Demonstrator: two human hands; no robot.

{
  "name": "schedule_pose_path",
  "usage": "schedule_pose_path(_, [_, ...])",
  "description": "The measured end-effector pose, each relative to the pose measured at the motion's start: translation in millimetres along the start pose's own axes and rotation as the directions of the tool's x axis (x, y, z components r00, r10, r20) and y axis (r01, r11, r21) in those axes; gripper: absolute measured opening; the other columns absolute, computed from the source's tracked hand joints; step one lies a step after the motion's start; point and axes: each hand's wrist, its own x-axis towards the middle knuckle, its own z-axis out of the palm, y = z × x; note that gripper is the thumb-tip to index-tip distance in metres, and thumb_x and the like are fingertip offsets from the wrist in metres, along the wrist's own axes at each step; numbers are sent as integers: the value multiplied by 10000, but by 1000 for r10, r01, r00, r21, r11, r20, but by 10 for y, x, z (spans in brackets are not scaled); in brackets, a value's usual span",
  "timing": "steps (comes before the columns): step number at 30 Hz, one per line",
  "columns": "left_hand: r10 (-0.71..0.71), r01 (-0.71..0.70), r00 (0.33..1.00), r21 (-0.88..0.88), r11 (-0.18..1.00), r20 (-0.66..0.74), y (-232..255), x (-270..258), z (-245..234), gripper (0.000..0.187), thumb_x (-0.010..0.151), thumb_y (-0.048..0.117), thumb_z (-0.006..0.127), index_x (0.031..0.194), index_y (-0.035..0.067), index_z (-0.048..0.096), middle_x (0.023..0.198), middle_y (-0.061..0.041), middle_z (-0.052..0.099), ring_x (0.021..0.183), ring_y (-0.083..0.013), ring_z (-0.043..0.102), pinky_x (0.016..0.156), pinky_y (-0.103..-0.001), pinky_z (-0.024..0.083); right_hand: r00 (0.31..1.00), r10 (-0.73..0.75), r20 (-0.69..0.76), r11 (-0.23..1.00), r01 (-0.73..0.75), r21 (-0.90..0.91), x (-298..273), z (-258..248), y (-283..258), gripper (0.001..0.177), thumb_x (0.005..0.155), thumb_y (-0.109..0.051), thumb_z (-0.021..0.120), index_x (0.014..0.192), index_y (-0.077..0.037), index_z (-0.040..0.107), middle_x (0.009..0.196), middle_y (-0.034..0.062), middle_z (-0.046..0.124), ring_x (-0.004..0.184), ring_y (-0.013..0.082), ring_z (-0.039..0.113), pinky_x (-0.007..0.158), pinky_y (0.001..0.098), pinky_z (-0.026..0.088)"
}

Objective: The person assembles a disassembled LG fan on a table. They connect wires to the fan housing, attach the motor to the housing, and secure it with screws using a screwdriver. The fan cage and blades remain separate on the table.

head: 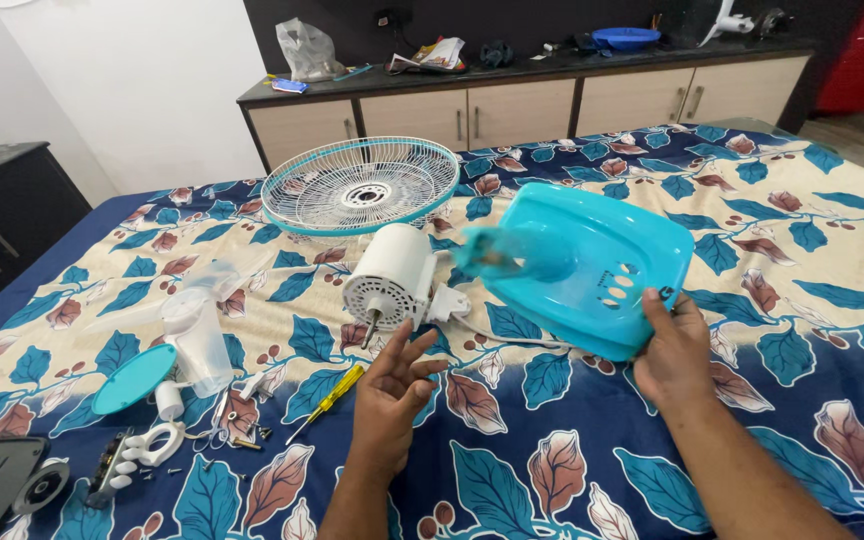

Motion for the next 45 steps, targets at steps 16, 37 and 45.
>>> schedule_pose_path(16, [-193,-461,855,876,140,481,-296,181,986,687,874,299,709,1474,91,451,1614,-162,368,1497,-384,279,1131,-593,263,1000,2,-20,991,1,135,52,-100,-211,380,921,-15,622,1297,-60,599,1315,133,653,1222,326,638,1106,567,477])
schedule_pose_path(37, [-139,-574,800,812,105,583,113,386,777,285,852,423,758,924,148,737,910,-67,738,980,-287,657,943,-479,404,998,-16,-54,985,25,173,93,-197,-248,548,796,0,603,1340,-71,598,1345,112,633,1271,296,607,1122,497,465])
schedule_pose_path(45, [-230,-480,732,726,493,641,454,47,336,334,661,167,850,991,151,800,1110,-56,756,1185,-273,647,1027,-396,450,778,-615,-128,629,387,-674,264,-606,37,299,800,49,652,1099,44,639,1105,213,572,1002,261,523,926,391,398])
